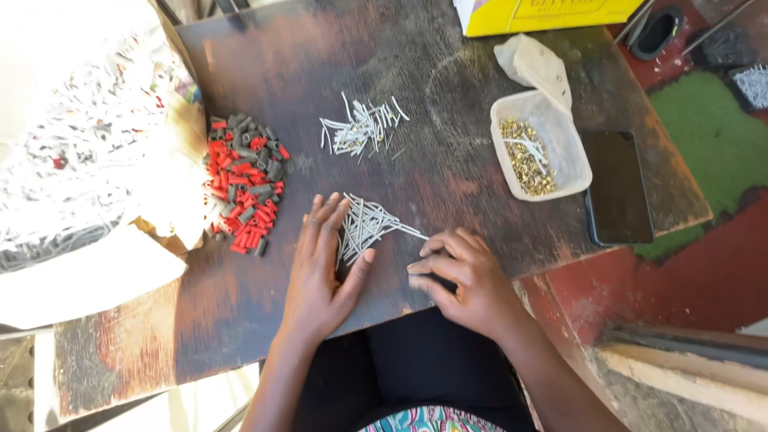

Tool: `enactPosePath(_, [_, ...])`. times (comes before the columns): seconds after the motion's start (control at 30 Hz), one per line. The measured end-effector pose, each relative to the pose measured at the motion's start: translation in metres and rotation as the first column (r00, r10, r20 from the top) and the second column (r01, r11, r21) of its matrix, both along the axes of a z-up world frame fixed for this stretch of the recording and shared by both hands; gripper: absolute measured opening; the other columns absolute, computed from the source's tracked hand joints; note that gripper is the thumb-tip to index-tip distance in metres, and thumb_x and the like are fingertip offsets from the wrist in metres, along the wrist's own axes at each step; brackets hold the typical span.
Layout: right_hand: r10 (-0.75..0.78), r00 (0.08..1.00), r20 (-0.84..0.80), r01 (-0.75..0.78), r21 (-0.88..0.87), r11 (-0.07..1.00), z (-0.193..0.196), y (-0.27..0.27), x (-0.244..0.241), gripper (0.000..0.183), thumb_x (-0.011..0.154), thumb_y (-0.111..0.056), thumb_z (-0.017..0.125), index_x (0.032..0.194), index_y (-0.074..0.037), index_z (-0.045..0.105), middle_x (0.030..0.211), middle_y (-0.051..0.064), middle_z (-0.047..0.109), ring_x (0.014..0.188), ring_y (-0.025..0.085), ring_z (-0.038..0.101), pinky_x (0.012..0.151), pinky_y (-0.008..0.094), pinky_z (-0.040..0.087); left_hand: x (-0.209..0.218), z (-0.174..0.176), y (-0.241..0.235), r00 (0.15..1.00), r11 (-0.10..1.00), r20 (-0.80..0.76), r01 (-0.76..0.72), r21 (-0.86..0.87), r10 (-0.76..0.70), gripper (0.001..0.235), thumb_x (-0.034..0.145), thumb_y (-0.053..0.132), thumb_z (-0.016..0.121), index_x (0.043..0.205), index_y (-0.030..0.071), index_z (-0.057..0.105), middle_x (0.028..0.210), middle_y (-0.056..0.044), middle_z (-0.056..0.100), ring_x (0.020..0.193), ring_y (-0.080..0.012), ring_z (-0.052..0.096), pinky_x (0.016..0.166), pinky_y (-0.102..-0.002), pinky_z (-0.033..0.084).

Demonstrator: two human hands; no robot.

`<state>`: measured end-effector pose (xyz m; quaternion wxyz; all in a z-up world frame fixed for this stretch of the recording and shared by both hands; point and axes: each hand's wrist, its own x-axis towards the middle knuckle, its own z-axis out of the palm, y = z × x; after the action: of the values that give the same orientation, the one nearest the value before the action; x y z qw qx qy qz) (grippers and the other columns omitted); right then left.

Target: The person sits at a wooden table and assembles small metal fasteners by hand. They pick up silver metal rods and insert them into small brass-colored components, placing the finished assemblies into a plastic container. The workspace includes a cardboard box of mixed fasteners and a pile of red and black plastic sleeves.

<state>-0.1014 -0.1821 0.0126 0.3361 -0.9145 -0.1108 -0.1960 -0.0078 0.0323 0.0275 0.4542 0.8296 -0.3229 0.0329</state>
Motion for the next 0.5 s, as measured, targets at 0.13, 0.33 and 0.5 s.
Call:
enactPosePath(0.13, [-0.042, 0.999, 0.011, 0.041, 0.057, 0.998, -0.013, 0.002, 0.012, 0.004, 0.087, -0.016, 0.078, 0.084, -0.014, 0.076, 0.087, 0.005, 0.067, 0.080, 0.033, 0.067, 0.076, 0.041, 0.054, -0.008, -0.007, 0.019, 0.997, 0.998, 0.037, -0.060, -0.030, 0.061, 0.067, 0.086, 0.025, 0.077, 0.142, -0.001, 0.054, 0.138, -0.024, 0.055, 0.136, -0.0542, 0.046, 0.113, -0.064, 0.035])
enactPosePath(0.33, [-0.148, 0.981, 0.125, 0.137, 0.096, 0.986, -0.010, 0.008, 0.039, 0.004, 0.093, -0.011, 0.071, 0.089, -0.012, 0.071, 0.093, 0.006, 0.069, 0.084, 0.034, 0.066, 0.078, 0.043, 0.052, -0.013, -0.015, 0.026, 0.977, 0.980, 0.072, -0.198, -0.031, 0.199, 0.081, 0.067, 0.033, 0.094, 0.132, -0.002, 0.061, 0.122, -0.021, 0.062, 0.121, -0.0481, 0.057, 0.103, -0.059, 0.045])
enactPosePath(0.5, [-0.201, 0.979, 0.032, 0.195, 0.138, 0.971, -0.013, 0.023, 0.061, 0.004, 0.093, -0.008, 0.073, 0.092, -0.011, 0.071, 0.083, 0.011, 0.072, 0.076, 0.038, 0.069, 0.067, 0.042, 0.053, 0.003, -0.027, 0.008, 0.959, 0.958, 0.146, -0.260, 0.119, 0.242, 0.089, 0.064, 0.053, 0.092, 0.133, 0.004, 0.063, 0.114, -0.012, 0.061, 0.111, -0.0379, 0.055, 0.095, -0.049, 0.042])
